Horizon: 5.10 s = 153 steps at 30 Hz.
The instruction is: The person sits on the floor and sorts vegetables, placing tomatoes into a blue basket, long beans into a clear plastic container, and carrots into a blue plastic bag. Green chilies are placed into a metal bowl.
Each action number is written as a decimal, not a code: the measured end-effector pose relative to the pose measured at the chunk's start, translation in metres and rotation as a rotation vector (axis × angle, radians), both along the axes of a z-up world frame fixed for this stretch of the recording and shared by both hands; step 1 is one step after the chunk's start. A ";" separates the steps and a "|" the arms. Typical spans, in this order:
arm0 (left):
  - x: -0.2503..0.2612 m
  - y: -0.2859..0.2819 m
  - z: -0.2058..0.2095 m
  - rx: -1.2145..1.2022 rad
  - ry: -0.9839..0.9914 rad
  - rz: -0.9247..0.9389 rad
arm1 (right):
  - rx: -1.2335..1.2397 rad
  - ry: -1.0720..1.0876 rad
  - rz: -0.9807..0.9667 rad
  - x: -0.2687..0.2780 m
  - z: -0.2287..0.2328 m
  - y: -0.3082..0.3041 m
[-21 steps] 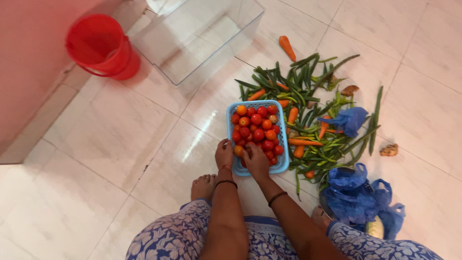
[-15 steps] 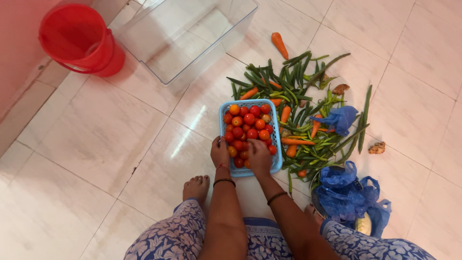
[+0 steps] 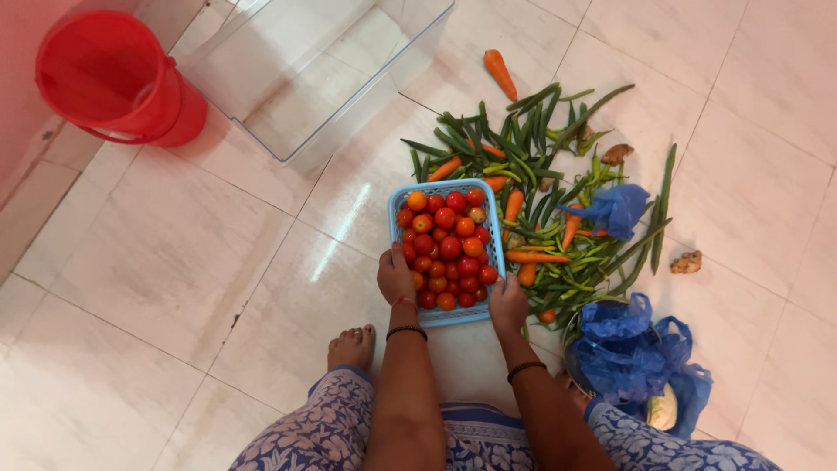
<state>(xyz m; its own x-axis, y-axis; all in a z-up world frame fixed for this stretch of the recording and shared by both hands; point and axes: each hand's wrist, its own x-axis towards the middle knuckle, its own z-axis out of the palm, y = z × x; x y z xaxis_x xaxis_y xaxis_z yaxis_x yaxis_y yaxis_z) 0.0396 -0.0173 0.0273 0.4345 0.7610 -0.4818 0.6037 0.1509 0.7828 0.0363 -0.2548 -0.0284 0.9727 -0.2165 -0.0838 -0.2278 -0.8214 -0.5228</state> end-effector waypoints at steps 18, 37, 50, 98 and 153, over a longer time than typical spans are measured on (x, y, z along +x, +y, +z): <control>-0.029 0.141 0.014 0.332 0.153 0.114 | 0.304 0.042 0.206 -0.034 0.038 0.149; 0.073 0.057 0.024 0.933 -0.258 -0.401 | 0.332 0.290 0.535 -0.001 0.066 0.152; 0.088 -0.098 0.001 0.444 -0.198 -1.098 | -0.431 -0.202 -0.187 0.064 0.049 -0.048; 0.109 -0.160 -0.026 0.362 -0.035 -0.812 | 0.054 0.580 -0.416 0.170 0.032 -0.140; 0.008 -0.195 0.084 0.311 0.460 -1.511 | 0.407 0.408 -0.091 0.032 0.040 -0.081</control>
<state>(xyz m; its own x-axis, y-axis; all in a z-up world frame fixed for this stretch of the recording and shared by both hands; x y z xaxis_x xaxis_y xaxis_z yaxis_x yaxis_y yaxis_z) 0.0473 -0.2123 0.1114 0.7107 -0.1204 -0.6931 0.2264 -0.8937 0.3874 0.0680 -0.3354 0.0112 0.8230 -0.1700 -0.5420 -0.5377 -0.5406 -0.6470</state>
